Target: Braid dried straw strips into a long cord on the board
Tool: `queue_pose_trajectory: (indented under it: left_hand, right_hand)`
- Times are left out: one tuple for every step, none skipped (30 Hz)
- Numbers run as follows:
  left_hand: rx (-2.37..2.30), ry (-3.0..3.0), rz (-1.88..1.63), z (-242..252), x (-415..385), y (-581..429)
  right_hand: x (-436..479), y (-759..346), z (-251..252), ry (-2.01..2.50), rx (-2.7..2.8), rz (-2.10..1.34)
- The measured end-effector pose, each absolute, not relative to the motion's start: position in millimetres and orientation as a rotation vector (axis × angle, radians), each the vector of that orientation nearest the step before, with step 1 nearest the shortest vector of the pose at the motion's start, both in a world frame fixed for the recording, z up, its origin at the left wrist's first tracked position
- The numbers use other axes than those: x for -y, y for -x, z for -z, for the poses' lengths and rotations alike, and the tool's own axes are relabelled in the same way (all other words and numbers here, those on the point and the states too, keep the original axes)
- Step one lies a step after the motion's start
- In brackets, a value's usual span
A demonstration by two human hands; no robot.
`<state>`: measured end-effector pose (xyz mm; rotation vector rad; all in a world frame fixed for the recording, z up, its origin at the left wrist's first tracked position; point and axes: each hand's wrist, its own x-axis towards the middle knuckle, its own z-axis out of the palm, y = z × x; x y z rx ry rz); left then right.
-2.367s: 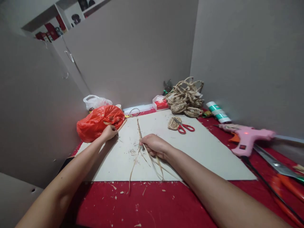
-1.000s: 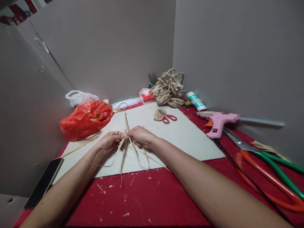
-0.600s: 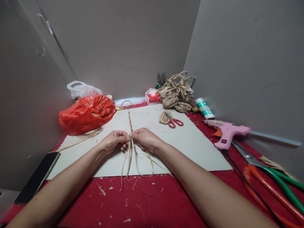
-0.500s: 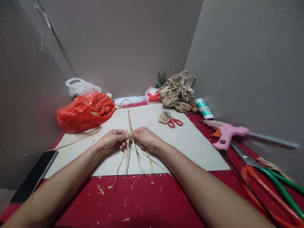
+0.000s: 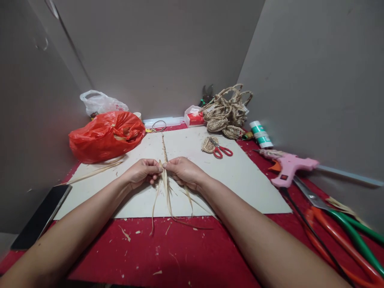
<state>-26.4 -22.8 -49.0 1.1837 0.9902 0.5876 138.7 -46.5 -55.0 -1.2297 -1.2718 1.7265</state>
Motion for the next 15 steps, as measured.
queue_pose_trajectory:
  left_hand:
    - [-1.0,-1.191,-0.591,48.8,23.4,25.9]
    - [-1.006,-1.197,-0.592,48.4,24.0,25.5]
    - [-1.007,-1.2,-0.592,48.1,24.5,25.3]
    - [-1.003,-1.202,-0.591,47.8,24.9,25.2]
    - [-1.0,-1.2,-0.59,47.6,25.1,25.2]
    - [-0.995,-1.196,-0.59,47.5,25.2,25.3]
    - [-0.992,-1.191,-0.591,47.4,25.1,25.3]
    - [-0.99,-1.186,-0.592,47.5,24.9,25.4]
    - [-0.989,-1.184,-0.592,47.6,24.6,25.5]
    - [-0.988,-1.184,-0.591,47.8,24.3,25.6]
    - [-0.986,-1.186,-0.588,48.1,24.1,25.7]
    - [-0.984,-1.19,-0.582,48.3,23.9,25.7]
    - [-0.985,-1.194,-0.576,48.5,24.0,25.5]
    - [-0.988,-1.198,-0.572,48.7,24.2,25.1]
    - [-0.995,-1.201,-0.57,48.8,24.7,24.5]
  right_hand:
    - [46.1,-138.7,55.8,1.228,1.28,-1.72]
    - [45.9,-138.7,56.4,1.228,1.289,-1.71]
    - [45.8,-138.6,56.7,1.233,1.296,-1.702]
    - [45.9,-138.4,56.7,1.243,1.3,-1.694]
    - [46.2,-138.1,56.4,1.254,1.303,-1.687]
    - [46.6,-137.7,55.8,1.264,1.304,-1.685]
    - [47.0,-137.3,55.0,1.272,1.304,-1.685]
    - [47.4,-137.0,54.1,1.277,1.305,-1.689]
    - [47.7,-136.7,53.3,1.28,1.307,-1.69]
    - [48.0,-136.4,52.6,1.284,1.309,-1.692]
    - [48.2,-136.1,52.1,1.291,1.309,-1.691]
    - [48.3,-135.8,51.9,1.299,1.311,-1.686]
    - [48.3,-135.4,52.0,1.303,1.317,-1.675]
    - [48.3,-134.9,52.5,1.309,1.327,-1.66]
    - [48.2,-134.4,53.1,1.316,1.341,-1.639]
